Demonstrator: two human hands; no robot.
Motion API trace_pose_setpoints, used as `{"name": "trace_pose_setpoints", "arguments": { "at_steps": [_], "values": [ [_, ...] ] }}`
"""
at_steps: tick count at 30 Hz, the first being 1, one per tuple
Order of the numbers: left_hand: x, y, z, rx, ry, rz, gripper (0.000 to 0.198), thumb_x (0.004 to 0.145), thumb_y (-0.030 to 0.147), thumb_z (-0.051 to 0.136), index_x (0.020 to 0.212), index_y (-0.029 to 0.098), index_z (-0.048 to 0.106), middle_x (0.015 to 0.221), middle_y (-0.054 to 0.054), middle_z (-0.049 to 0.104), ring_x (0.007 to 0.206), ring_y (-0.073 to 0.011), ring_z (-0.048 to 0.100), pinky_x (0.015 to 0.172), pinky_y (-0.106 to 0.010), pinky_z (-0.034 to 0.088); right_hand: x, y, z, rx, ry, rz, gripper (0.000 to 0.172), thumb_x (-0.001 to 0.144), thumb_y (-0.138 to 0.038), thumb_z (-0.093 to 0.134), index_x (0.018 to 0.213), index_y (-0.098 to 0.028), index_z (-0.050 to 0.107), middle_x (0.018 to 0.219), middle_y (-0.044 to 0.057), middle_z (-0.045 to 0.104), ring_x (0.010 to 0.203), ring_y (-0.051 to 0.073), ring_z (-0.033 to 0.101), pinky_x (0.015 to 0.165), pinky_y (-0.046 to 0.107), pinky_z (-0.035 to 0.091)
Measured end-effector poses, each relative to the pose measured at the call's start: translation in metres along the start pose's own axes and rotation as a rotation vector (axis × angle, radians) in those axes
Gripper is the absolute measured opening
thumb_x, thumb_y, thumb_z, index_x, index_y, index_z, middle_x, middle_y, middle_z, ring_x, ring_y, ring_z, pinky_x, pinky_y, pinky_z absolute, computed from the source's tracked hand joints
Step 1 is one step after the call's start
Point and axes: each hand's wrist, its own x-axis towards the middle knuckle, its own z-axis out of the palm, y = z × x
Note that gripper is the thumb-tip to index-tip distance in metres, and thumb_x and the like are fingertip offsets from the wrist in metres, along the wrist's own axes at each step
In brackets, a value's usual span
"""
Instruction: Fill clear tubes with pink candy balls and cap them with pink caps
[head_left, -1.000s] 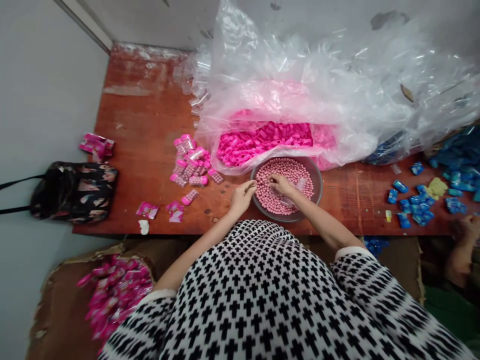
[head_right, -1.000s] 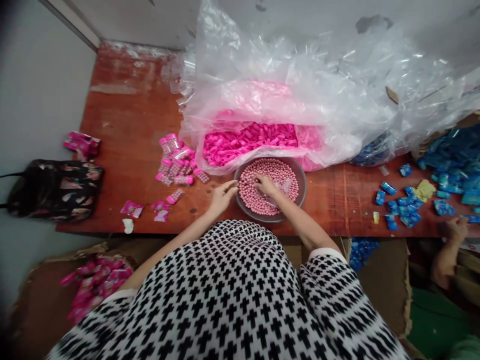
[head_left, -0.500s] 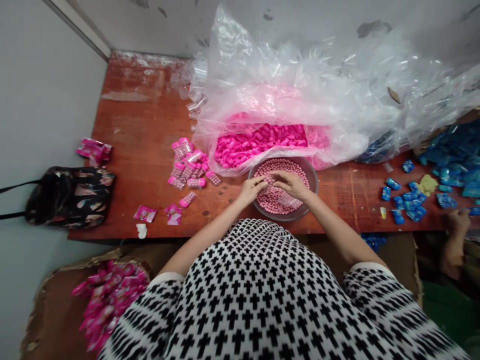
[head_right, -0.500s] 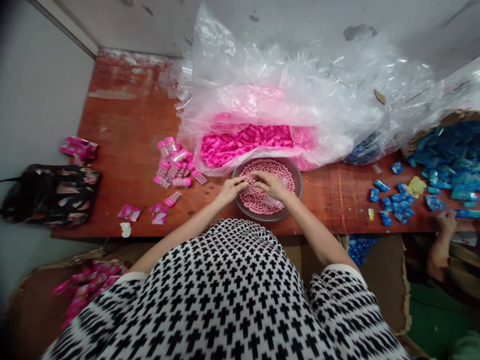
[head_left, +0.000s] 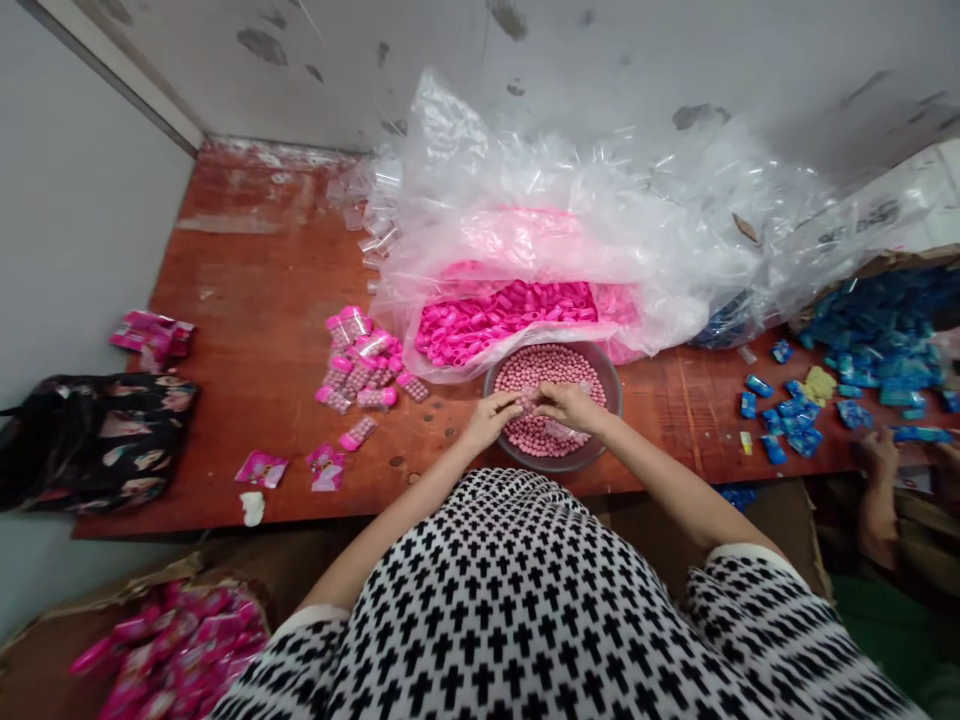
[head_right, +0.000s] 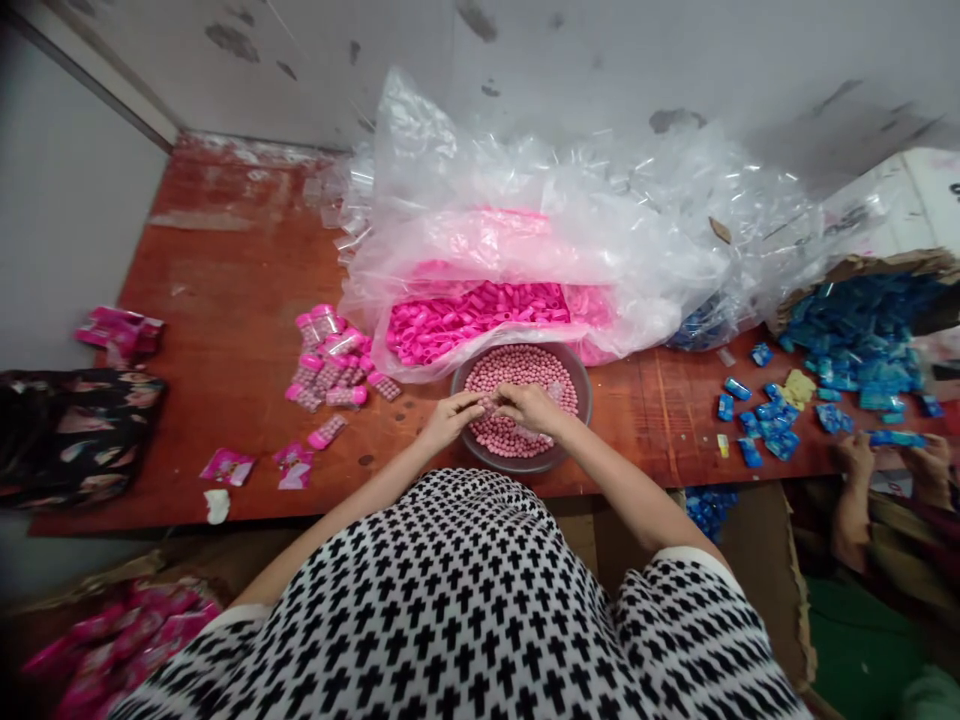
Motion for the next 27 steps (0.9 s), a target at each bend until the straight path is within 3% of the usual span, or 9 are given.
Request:
{"name": "trace_pose_setpoints", "arguments": {
  "at_steps": [8,11,15,20,27],
  "values": [
    [0.005,0.0,-0.015,0.082,0.099,0.008,0.027,0.078,0.032,0.059,0.099,0.018,0.069,0.101,-0.007,0.069,0.095,-0.0197,0.063,0.091,-0.035,0.047,0.019,0.004,-0.025,0.066,-0.053,0.113,0.026,0.084,-0.042,0.058,0.088,-0.017,0.062,0.075,0.002,0.065,0.065,0.014,0.059,0.062,0.024,0.045],
    [0.005,-0.003,-0.022,0.015,0.155,-0.025,0.031,0.078,0.036,0.059,0.101,0.017,0.068,0.104,-0.008,0.068,0.097,-0.0203,0.063,0.092,-0.036,0.047,0.042,0.012,-0.049,-0.15,0.032,0.212,0.028,0.085,-0.042,0.056,0.094,-0.016,0.064,0.085,0.006,0.068,0.075,0.018,0.062,0.07,0.029,0.046],
    [0.004,-0.002,-0.02,-0.193,0.142,-0.126,0.043,0.074,0.042,0.063,0.107,0.014,0.065,0.102,-0.009,0.069,0.09,-0.0196,0.065,0.085,-0.035,0.052,0.096,0.028,-0.072,-0.521,0.171,0.312,0.029,0.092,-0.03,0.042,0.107,-0.015,0.063,0.108,0.013,0.065,0.098,0.023,0.06,0.081,0.033,0.045],
    [0.008,0.003,-0.018,-0.286,0.174,-0.144,0.048,0.073,0.046,0.064,0.109,0.013,0.064,0.101,-0.009,0.07,0.088,-0.0194,0.065,0.083,-0.035,0.054,0.148,0.049,-0.067,-0.766,-0.13,0.383,0.029,0.089,-0.014,0.039,0.099,-0.01,0.065,0.099,0.018,0.068,0.096,0.026,0.061,0.076,0.032,0.045],
    [0.011,0.007,-0.026,-0.301,0.246,-0.14,0.049,0.075,0.046,0.063,0.112,0.014,0.063,0.11,-0.01,0.068,0.098,-0.0221,0.064,0.087,-0.037,0.053,0.153,0.063,-0.061,-0.832,-0.225,0.262,0.037,0.088,-0.009,0.034,0.118,-0.004,0.056,0.102,0.024,0.066,0.101,0.029,0.059,0.079,0.04,0.044]
  ]
}}
